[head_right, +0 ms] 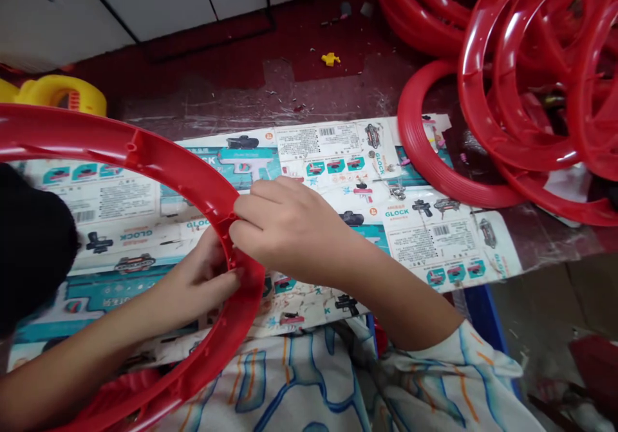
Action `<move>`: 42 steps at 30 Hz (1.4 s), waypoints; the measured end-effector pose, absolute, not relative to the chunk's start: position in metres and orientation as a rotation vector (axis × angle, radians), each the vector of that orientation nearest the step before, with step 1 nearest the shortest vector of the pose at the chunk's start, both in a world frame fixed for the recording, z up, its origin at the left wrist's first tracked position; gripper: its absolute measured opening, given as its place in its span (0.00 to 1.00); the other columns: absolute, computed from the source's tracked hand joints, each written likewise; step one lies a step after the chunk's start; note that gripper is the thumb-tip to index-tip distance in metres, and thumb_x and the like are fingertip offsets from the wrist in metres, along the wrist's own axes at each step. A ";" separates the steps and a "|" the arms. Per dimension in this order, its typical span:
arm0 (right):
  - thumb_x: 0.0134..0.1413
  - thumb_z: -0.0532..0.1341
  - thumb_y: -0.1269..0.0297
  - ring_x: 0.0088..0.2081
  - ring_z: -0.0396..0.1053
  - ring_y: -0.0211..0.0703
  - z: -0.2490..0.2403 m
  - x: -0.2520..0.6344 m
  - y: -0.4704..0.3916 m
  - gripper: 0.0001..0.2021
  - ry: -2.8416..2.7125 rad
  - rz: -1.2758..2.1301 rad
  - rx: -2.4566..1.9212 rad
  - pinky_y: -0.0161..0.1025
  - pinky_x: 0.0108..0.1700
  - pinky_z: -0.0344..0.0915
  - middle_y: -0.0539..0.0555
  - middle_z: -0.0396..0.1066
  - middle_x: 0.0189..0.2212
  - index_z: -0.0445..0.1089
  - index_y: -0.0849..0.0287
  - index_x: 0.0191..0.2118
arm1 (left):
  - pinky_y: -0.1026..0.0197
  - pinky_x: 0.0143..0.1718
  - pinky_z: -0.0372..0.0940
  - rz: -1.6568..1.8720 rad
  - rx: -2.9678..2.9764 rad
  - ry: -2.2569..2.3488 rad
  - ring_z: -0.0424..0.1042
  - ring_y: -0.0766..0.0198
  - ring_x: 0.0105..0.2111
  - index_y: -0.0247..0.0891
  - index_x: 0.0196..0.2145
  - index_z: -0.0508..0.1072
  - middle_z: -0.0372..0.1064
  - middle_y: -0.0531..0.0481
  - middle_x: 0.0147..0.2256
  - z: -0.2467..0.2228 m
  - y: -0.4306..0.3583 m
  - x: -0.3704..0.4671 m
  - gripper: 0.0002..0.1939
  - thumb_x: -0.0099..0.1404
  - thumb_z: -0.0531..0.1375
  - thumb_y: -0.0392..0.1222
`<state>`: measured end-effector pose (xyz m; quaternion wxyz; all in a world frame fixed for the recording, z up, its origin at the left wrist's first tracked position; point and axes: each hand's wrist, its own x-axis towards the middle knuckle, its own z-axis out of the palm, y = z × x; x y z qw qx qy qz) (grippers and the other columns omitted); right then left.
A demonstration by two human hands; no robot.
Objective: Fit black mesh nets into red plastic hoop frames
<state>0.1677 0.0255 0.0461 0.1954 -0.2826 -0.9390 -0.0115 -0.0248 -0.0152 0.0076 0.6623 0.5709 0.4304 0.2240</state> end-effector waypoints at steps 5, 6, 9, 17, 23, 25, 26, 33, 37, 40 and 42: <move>0.65 0.53 0.74 0.37 0.61 0.42 0.045 0.165 0.023 0.13 -2.631 0.078 -0.715 0.40 0.40 0.57 0.53 0.70 0.32 0.72 0.61 0.31 | 0.62 0.33 0.63 0.313 1.340 0.906 0.62 0.65 0.34 0.43 0.55 0.55 0.61 0.53 0.39 0.008 -0.017 -0.037 0.26 0.59 0.55 0.31; 0.64 0.53 0.74 0.37 0.61 0.42 0.043 0.164 0.023 0.13 -2.626 0.094 -0.709 0.40 0.40 0.57 0.53 0.70 0.32 0.72 0.61 0.31 | 0.62 0.32 0.63 0.275 1.330 0.900 0.62 0.65 0.33 0.43 0.54 0.55 0.61 0.53 0.37 0.008 -0.018 -0.039 0.25 0.60 0.55 0.32; 0.63 0.54 0.75 0.36 0.60 0.41 0.039 0.161 0.023 0.12 -2.617 0.129 -0.714 0.39 0.38 0.56 0.53 0.70 0.32 0.72 0.61 0.31 | 0.62 0.31 0.64 0.177 1.277 0.892 0.63 0.64 0.32 0.42 0.51 0.57 0.61 0.54 0.35 0.007 -0.021 -0.042 0.21 0.62 0.57 0.34; 0.61 0.57 0.71 0.33 0.60 0.40 0.036 0.162 0.028 0.11 -2.603 0.141 -0.806 0.39 0.38 0.58 0.52 0.69 0.29 0.72 0.60 0.28 | 0.57 0.49 0.66 0.427 1.109 0.858 0.69 0.58 0.47 0.42 0.51 0.64 0.67 0.48 0.45 0.015 -0.020 -0.029 0.14 0.69 0.56 0.47; 0.62 0.54 0.72 0.31 0.61 0.40 0.039 0.161 0.027 0.13 -2.548 -0.009 -0.875 0.39 0.34 0.58 0.51 0.69 0.27 0.71 0.60 0.28 | 0.63 0.35 0.65 0.568 1.213 1.093 0.68 0.65 0.36 0.44 0.52 0.56 0.66 0.53 0.38 0.010 -0.023 -0.027 0.17 0.68 0.55 0.38; 0.62 0.54 0.73 0.31 0.61 0.40 0.041 0.161 0.027 0.14 -2.549 -0.042 -0.856 0.40 0.34 0.58 0.51 0.69 0.27 0.71 0.59 0.27 | 0.63 0.33 0.64 0.483 1.251 1.114 0.66 0.65 0.34 0.44 0.51 0.54 0.64 0.54 0.37 0.012 -0.022 -0.030 0.18 0.66 0.54 0.37; 0.62 0.54 0.73 0.32 0.61 0.40 0.043 0.161 0.027 0.15 -2.551 -0.041 -0.831 0.40 0.35 0.59 0.51 0.70 0.27 0.71 0.59 0.26 | 0.62 0.32 0.64 0.437 1.267 1.103 0.66 0.65 0.33 0.44 0.51 0.54 0.63 0.54 0.37 0.013 -0.021 -0.032 0.18 0.65 0.54 0.37; 0.63 0.54 0.73 0.35 0.63 0.41 0.044 0.162 0.026 0.14 -2.495 0.005 -0.744 0.41 0.38 0.59 0.50 0.70 0.29 0.72 0.58 0.28 | 0.61 0.34 0.66 0.284 1.374 0.944 0.66 0.64 0.35 0.46 0.55 0.52 0.64 0.53 0.40 0.021 -0.018 -0.039 0.22 0.66 0.54 0.37; 0.64 0.54 0.71 0.36 0.61 0.40 0.041 0.162 0.027 0.14 -2.491 -0.042 -0.759 0.41 0.39 0.58 0.49 0.69 0.29 0.70 0.58 0.27 | 0.58 0.39 0.67 0.264 1.419 0.935 0.67 0.61 0.38 0.46 0.56 0.52 0.63 0.51 0.42 0.019 -0.020 -0.040 0.23 0.66 0.55 0.39; 0.64 0.55 0.72 0.35 0.61 0.40 0.042 0.163 0.027 0.13 -2.500 -0.031 -0.763 0.41 0.39 0.59 0.50 0.69 0.29 0.71 0.59 0.28 | 0.56 0.37 0.67 0.232 1.399 0.944 0.67 0.59 0.39 0.45 0.56 0.51 0.64 0.50 0.41 0.017 -0.021 -0.040 0.24 0.66 0.54 0.38; 0.63 0.55 0.72 0.35 0.61 0.40 0.043 0.163 0.026 0.13 -2.512 -0.019 -0.767 0.41 0.39 0.59 0.51 0.69 0.30 0.71 0.59 0.28 | 0.56 0.39 0.67 0.242 1.405 0.947 0.67 0.58 0.41 0.46 0.56 0.51 0.64 0.50 0.43 0.016 -0.021 -0.039 0.23 0.66 0.54 0.37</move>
